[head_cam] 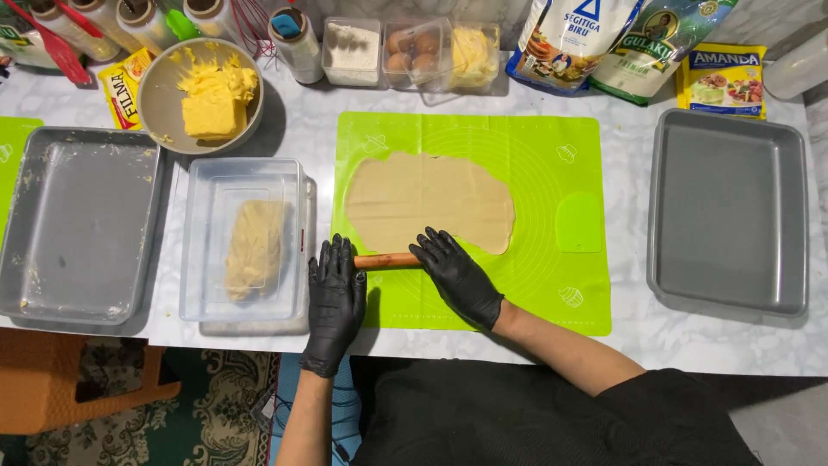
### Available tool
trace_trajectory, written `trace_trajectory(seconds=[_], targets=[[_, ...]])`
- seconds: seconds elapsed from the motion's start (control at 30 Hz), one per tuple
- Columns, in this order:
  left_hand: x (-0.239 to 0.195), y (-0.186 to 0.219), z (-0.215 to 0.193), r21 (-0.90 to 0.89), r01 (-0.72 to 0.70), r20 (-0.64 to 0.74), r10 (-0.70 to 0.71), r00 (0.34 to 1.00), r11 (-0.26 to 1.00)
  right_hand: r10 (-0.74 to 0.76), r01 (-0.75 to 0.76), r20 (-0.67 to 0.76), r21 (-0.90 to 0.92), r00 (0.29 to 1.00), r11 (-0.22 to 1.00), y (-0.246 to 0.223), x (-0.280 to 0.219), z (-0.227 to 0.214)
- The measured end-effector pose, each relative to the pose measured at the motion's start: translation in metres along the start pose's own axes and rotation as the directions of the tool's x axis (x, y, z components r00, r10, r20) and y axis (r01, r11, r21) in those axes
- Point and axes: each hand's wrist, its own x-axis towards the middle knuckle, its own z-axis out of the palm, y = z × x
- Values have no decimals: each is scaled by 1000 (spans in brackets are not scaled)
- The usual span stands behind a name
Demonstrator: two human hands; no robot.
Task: Rolling out dough on a silicone mat and cutting it into thin strips using a manual cutter.
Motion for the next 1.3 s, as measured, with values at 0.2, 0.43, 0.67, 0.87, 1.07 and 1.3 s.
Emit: trace_trajectory(seconds=[0.2,0.43,0.67,0.87,1.07,1.3], targets=[[46,24,-14,60,-24,-17,25,1000,998,45,-31,-59,225,997,974,42,6,-31],[158,54,60,61,-324,85,319,944,944,319,-320,50,281,946,905,154,-1,-55],[234,72,98,115,-338,39,335,941,934,405,-402,-39,62,914,914,190,21,-33],[166,79,78,144,-325,187,297,936,935,466,-470,127,0,875,883,128,-8,-56],[62,88,42,42,-354,218,337,916,934,443,-438,170,-67,880,897,53,-73,-58],[102,79,54,23,-355,190,344,919,935,471,-481,161,22,867,877,83,-52,-53]])
